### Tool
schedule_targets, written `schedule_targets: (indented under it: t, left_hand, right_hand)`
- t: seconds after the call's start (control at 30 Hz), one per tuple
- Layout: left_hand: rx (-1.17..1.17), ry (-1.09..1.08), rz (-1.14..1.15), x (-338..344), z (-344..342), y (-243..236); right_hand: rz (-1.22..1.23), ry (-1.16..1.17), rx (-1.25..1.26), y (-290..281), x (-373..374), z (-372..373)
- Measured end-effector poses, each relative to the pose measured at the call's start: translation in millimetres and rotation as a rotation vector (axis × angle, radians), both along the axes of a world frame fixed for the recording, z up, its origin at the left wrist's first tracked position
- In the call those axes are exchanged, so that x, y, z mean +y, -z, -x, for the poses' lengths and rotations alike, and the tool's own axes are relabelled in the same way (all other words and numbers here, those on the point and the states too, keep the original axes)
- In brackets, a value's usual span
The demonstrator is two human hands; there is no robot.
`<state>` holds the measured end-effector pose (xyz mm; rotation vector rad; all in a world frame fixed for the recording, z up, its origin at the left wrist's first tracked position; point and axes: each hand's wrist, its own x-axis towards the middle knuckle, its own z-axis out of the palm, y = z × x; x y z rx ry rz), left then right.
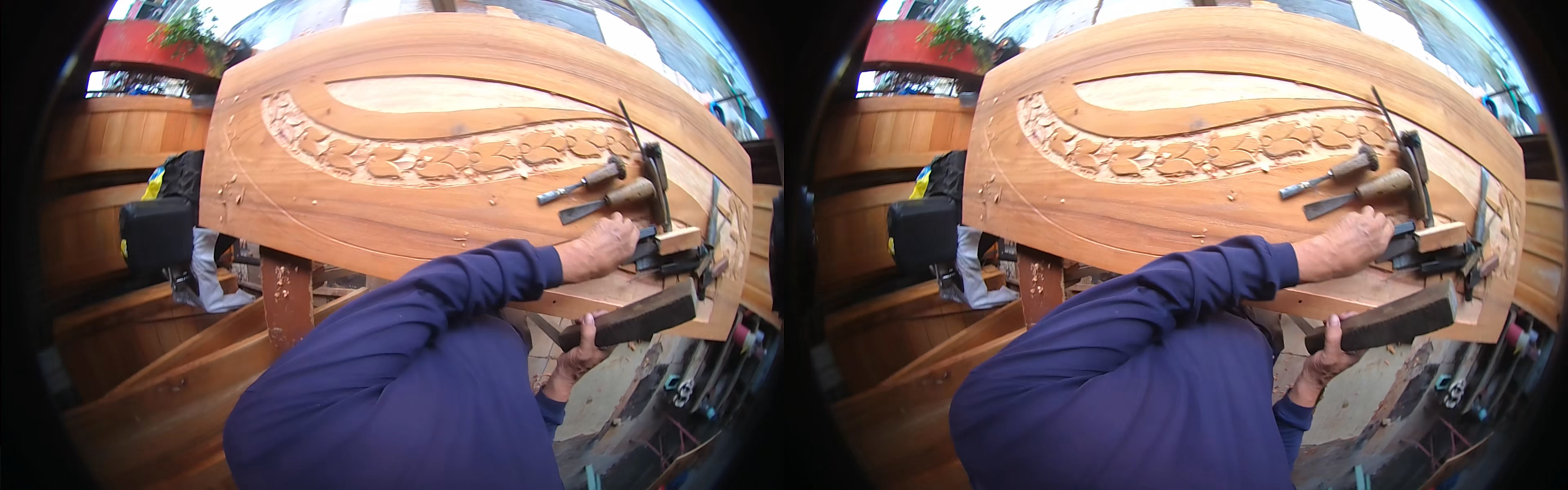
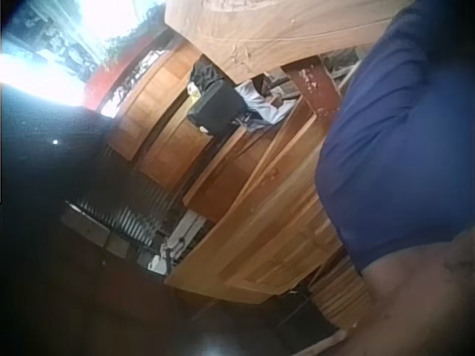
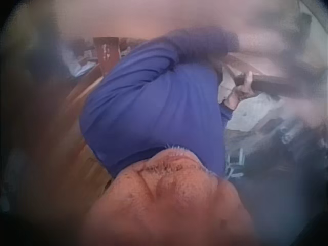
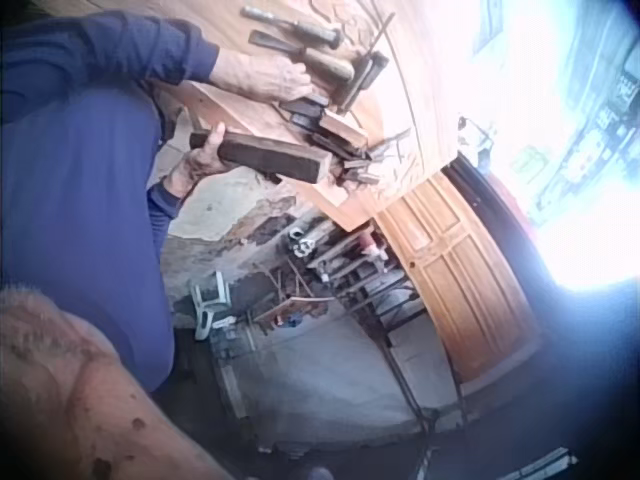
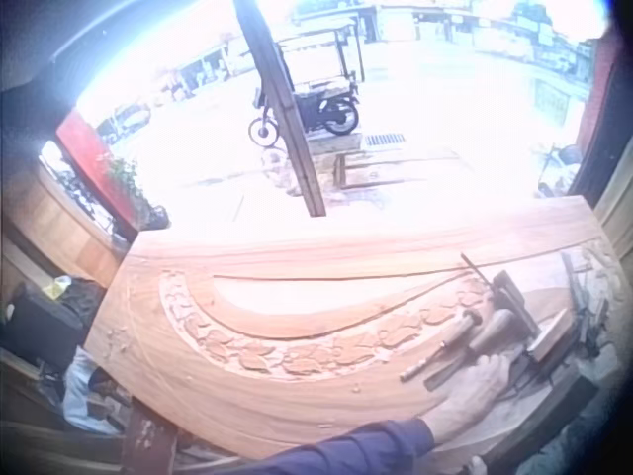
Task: The person carves decorative patterns into a wooden panel using a chisel and a wooden mallet. They strike the chisel with the mallet to remove wood along a curved guide line and refine the carved floral designs.
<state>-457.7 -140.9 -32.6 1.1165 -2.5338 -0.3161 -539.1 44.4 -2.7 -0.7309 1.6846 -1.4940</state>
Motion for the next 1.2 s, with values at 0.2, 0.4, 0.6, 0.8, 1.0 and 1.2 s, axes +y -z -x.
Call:
schedule_targets:
  t: [0.2, 0.4, 0.6, 0.8, 1.0, 1.2]
  left_hand:
    - [0.478, -0.121, -0.232, 35, -68, -57]
    - [0.205, -0.886, -0.597, 99, -242, -88]
    - [0.020, -0.638, -0.432, 91, -269, -33]
    - [0.517, -0.241, -0.026, 63, -232, -37]
    - [0.557, -0.042, 0.093, 43, -249, -31]
    - [0.548, -0.035, 0.034, 37, -262, -21]
  right_hand:
    - [-0.004, -0.168, 0.048, -18, -10, 8]
    - [0.012, -0.190, 0.150, -35, -14, -15]
    - [0.038, -0.252, 0.112, -36, -14, -65]
    - [0.026, -0.301, 0.081, -44, -10, -90]
    - [0.013, -0.315, 0.156, -41, 5, -86]
    - [0.025, -0.295, 0.168, -49, 7, -96]
